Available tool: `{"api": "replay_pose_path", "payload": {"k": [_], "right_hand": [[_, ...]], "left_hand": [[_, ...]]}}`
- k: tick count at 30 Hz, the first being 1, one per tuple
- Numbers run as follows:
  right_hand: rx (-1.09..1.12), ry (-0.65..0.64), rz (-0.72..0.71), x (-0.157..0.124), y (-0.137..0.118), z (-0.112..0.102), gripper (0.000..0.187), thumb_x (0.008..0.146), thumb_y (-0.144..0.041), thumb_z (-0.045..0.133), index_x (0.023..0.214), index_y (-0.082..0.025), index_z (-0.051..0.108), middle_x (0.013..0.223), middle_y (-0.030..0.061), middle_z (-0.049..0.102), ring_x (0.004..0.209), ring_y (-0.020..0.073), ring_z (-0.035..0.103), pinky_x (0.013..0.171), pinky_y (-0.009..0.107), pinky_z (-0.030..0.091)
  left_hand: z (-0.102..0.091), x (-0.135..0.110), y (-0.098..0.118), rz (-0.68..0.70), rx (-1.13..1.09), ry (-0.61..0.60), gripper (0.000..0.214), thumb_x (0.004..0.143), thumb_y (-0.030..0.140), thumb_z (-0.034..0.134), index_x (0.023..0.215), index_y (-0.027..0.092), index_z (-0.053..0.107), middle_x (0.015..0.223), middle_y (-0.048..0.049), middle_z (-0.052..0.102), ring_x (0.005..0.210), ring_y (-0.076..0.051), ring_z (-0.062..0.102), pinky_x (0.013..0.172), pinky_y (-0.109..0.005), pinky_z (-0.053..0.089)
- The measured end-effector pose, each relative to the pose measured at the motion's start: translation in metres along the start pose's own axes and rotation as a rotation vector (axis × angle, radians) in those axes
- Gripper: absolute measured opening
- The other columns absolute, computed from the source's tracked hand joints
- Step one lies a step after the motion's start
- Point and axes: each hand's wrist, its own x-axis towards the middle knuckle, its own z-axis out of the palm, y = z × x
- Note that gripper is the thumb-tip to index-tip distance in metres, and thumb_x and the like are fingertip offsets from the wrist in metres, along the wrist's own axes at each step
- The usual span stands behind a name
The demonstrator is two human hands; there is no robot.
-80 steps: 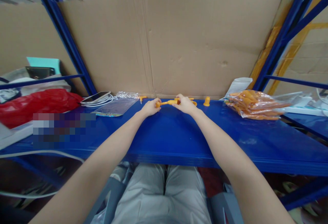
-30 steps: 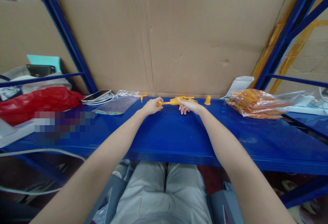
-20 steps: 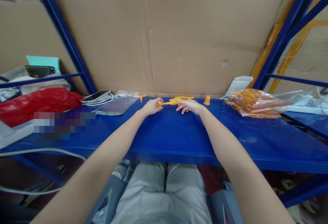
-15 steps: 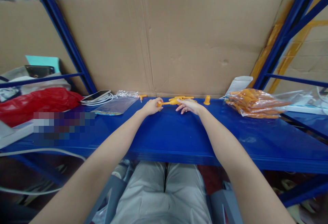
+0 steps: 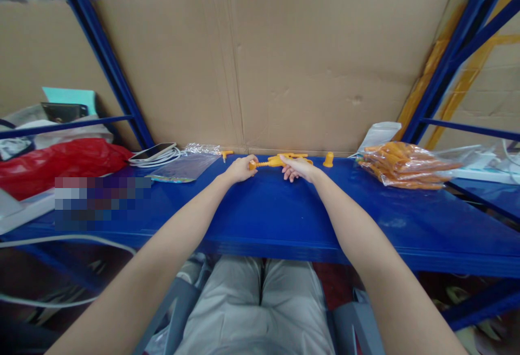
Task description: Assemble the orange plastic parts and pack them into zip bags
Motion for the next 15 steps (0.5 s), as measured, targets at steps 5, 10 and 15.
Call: {"api": "replay_pose_path", "payload": {"k": [5,10,15], "right_hand": [[0.049,-0.054,0.016,-0.0043,-0.0037,-0.0025,0.056,0.095,-0.063,0.04,0.073,-0.016,0.061,0.063,0.0082,0.068,0.044,0.0096,0.055,0.041,0.02,0.044],[0.068,-0.099,0.036,-0.0034,-0.0039,-0.0066,0.057,0.098,-0.059,0.032,0.074,-0.016,0.061,0.063,0.0088,0.067,0.046,0.0108,0.055,0.041,0.02,0.042],[0.078,-0.052,0.024,-0.0004,-0.0022,-0.0051,0.044,0.101,-0.05,0.037,0.082,-0.017,0.061,0.07,0.0075,0.07,0.047,0.0102,0.055,0.039,0.019,0.039]], "left_hand": [[0.0009,0.0002,-0.0008,-0.001,-0.024,0.008,0.034,0.083,0.018,0.062,0.117,0.022,0.061,0.094,-0.0056,0.074,0.095,-0.023,0.069,0.083,-0.029,0.05],[0.0026,0.0003,-0.0016,0.002,-0.065,0.031,0.032,0.082,0.018,0.064,0.113,0.023,0.063,0.092,-0.0044,0.074,0.094,-0.022,0.069,0.082,-0.028,0.05],[0.0026,0.0004,-0.0016,0.004,-0.066,0.031,0.032,0.081,0.018,0.064,0.113,0.022,0.063,0.092,-0.0051,0.074,0.094,-0.022,0.069,0.082,-0.028,0.05]]}}
